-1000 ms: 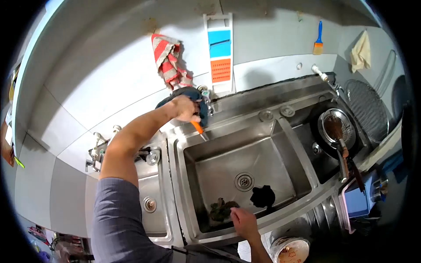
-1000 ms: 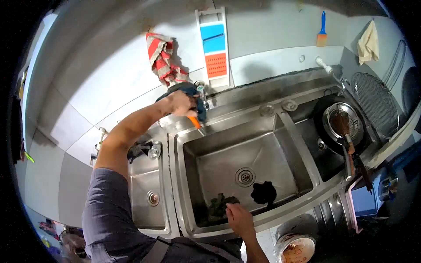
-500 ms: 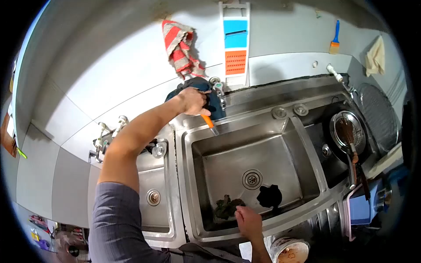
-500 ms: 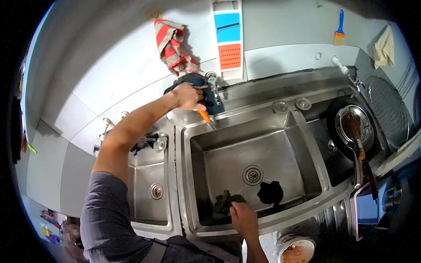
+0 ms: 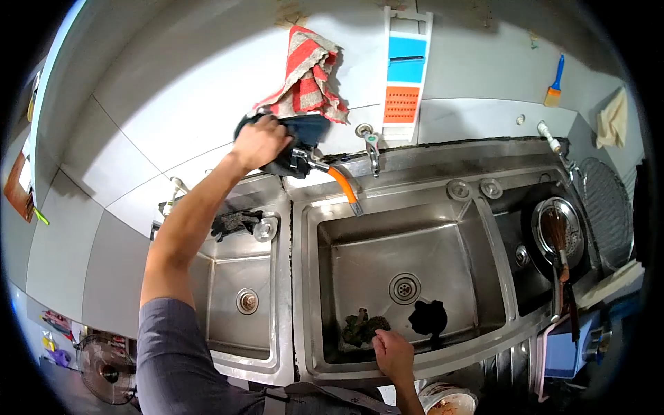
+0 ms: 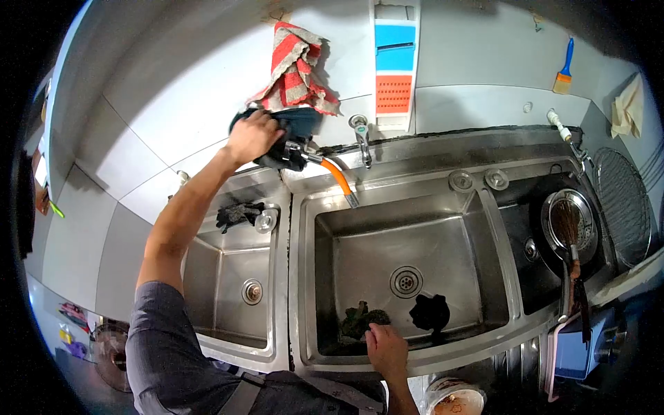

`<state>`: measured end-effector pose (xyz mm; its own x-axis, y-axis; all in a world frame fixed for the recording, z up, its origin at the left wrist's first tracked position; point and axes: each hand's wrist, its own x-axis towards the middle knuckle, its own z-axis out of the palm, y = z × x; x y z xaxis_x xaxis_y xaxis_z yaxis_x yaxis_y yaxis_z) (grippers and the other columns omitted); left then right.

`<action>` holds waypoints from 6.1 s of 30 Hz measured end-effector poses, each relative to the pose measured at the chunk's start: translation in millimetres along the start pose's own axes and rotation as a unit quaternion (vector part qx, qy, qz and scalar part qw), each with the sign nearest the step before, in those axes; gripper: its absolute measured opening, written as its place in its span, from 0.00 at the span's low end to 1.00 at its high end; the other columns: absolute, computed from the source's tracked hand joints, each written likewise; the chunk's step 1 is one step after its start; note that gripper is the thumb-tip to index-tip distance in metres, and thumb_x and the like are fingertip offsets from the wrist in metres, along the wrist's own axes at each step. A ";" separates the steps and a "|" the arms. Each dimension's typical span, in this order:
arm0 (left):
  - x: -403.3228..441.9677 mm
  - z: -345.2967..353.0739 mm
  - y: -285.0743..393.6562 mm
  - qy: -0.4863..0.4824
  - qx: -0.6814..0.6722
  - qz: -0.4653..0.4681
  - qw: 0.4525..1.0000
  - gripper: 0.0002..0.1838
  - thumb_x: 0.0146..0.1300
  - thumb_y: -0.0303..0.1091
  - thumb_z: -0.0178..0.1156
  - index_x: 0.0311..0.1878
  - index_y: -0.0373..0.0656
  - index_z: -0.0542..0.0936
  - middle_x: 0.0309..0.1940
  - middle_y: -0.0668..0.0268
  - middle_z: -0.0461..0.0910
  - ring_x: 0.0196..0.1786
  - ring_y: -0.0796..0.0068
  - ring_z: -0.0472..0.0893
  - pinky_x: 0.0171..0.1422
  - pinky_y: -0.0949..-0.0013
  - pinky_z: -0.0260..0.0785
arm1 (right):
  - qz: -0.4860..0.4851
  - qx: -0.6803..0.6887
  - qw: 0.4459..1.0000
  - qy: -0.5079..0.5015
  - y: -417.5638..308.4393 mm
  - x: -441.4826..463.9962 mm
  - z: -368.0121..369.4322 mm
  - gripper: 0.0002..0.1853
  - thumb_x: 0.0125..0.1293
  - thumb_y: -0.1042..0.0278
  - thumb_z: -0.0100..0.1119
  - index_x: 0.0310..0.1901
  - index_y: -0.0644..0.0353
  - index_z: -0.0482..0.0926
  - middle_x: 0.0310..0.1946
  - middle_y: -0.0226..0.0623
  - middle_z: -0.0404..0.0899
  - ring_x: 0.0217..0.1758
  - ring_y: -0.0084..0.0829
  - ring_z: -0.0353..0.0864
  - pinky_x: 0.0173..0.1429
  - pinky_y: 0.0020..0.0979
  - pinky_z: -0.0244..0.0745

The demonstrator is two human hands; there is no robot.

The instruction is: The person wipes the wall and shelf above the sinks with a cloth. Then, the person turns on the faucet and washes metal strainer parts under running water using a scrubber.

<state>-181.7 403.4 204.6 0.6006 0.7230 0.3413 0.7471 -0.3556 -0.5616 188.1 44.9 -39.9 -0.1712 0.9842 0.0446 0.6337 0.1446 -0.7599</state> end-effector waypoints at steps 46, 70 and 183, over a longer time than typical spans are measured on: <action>-153.8 -92.9 274.4 -0.013 -0.754 -0.237 0.612 0.19 0.63 0.18 0.59 0.58 0.33 0.81 0.52 0.56 0.83 0.55 0.61 0.82 0.60 0.62 0.75 | 0.114 0.767 0.621 -0.113 -92.6 91.7 28.2 0.32 0.76 0.47 0.57 0.76 0.47 0.65 0.71 0.37 0.68 0.71 0.28 0.70 0.66 0.44 0.76; -158.5 -135.8 429.7 -0.029 -0.397 -0.417 0.817 0.20 0.60 0.26 0.68 0.57 0.40 0.80 0.63 0.47 0.73 0.63 0.43 0.76 0.66 0.52 0.73 | -0.090 0.449 0.844 0.279 120.9 407.1 -301.9 0.27 0.68 0.62 0.69 0.63 0.67 0.75 0.58 0.39 0.79 0.59 0.37 0.77 0.67 0.38 0.69; -31.4 -92.0 452.6 -0.105 -0.469 -0.322 0.816 0.15 0.58 0.28 0.71 0.50 0.44 0.85 0.57 0.54 0.80 0.58 0.49 0.81 0.61 0.55 0.77 | -0.142 -0.090 0.910 0.378 125.5 486.6 -369.7 0.54 0.71 0.38 0.57 0.77 0.78 0.46 0.81 0.67 0.39 0.81 0.65 0.51 0.82 0.51 0.52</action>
<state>163.8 165.4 9.1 0.0101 0.9892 0.1463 0.8369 -0.0884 0.5401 463.3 579.6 126.1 0.1774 0.6826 0.7090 0.7702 0.3522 -0.5317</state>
